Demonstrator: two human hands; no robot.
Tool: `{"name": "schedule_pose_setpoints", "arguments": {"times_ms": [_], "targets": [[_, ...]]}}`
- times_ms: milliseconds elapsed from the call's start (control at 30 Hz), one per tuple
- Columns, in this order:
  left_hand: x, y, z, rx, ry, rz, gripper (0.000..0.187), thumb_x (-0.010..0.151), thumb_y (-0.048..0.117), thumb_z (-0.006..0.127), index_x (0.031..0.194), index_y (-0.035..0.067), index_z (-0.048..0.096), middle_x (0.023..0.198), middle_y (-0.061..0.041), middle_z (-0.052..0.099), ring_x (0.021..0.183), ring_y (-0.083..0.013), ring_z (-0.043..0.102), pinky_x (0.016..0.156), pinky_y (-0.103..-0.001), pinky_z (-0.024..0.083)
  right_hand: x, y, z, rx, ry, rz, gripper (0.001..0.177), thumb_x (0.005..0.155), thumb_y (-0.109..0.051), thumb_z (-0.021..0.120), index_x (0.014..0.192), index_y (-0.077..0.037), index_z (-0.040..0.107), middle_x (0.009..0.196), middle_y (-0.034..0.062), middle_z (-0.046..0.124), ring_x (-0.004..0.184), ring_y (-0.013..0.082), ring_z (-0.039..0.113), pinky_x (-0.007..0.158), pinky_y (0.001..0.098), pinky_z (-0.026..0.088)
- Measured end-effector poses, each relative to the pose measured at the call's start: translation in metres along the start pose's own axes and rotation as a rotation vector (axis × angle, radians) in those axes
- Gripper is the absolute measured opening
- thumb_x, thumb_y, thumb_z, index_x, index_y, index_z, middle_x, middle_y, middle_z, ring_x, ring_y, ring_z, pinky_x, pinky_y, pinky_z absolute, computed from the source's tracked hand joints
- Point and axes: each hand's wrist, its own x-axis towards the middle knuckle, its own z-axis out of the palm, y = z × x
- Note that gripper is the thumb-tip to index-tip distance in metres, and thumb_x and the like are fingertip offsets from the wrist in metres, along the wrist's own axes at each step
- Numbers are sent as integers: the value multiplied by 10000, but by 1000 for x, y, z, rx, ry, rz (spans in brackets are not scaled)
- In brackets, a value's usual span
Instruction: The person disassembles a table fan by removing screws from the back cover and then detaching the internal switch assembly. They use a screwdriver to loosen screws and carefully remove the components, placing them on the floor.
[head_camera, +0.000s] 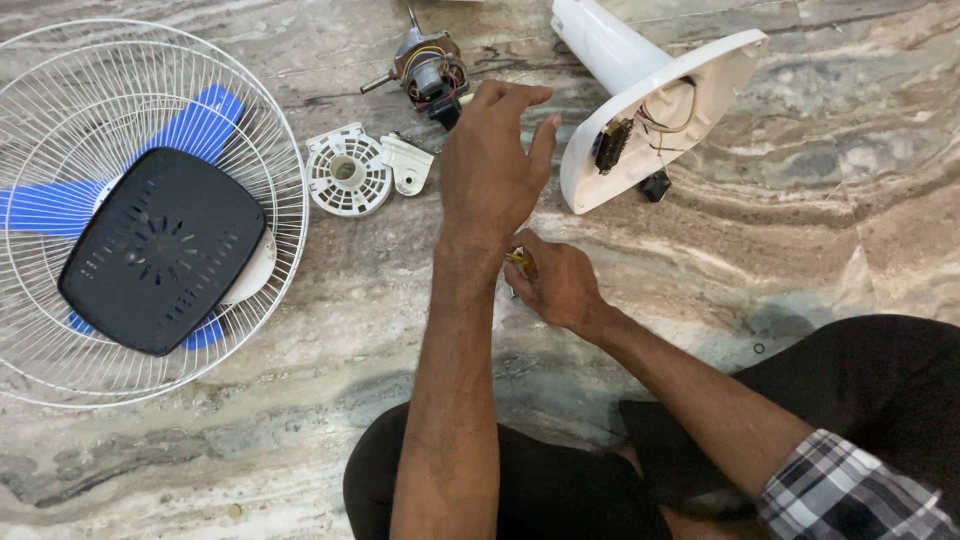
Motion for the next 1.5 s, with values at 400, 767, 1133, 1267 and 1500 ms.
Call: {"name": "schedule_pose_setpoints", "arguments": {"times_ms": [400, 767, 1133, 1267, 1500], "targets": [[3, -6, 5, -13, 51, 7, 298, 921, 257, 765, 1195, 151, 714, 1148, -89, 689, 983, -283, 731, 828, -415, 591, 5, -14, 20, -154, -107, 105, 277, 791, -282, 775, 809, -30, 662, 744, 199, 704, 714, 421, 677, 659, 551, 502], [4, -5, 9, 32, 8, -21, 319, 927, 273, 743, 1208, 124, 717, 1129, -76, 694, 945, -214, 747, 791, -384, 619, -10, -33, 15, -142, -122, 76, 264, 889, -271, 722, 840, -24, 643, 715, 163, 693, 632, 357, 671, 583, 516, 494], [4, -2, 9, 17, 29, 6, 299, 912, 243, 763, 1183, 125, 721, 1123, -89, 698, 970, -282, 736, 815, -415, 592, -62, 34, 9, 154, 602, 256, 264, 1028, -154, 645, 1254, -22, 611, 724, 8, 535, 624, 106, 498, 595, 290, 435], [-3, 3, 14, 22, -44, -8, 297, 904, 236, 764, 1178, 127, 725, 1115, -99, 691, 969, -305, 724, 813, -431, 578, -65, 67, -5, 465, 381, 376, 266, 1051, -140, 602, 1288, -73, 701, 702, -36, 502, 596, 67, 414, 536, 268, 356], [-8, 3, 36, 49, -130, -43, 403, 906, 242, 766, 1274, 112, 667, 1193, -126, 675, 1073, -332, 699, 892, -444, 571, -49, 118, -41, 698, -35, 461, 350, 1037, -252, 566, 1335, -104, 677, 647, -65, 428, 536, 52, 365, 482, 246, 311]]}}
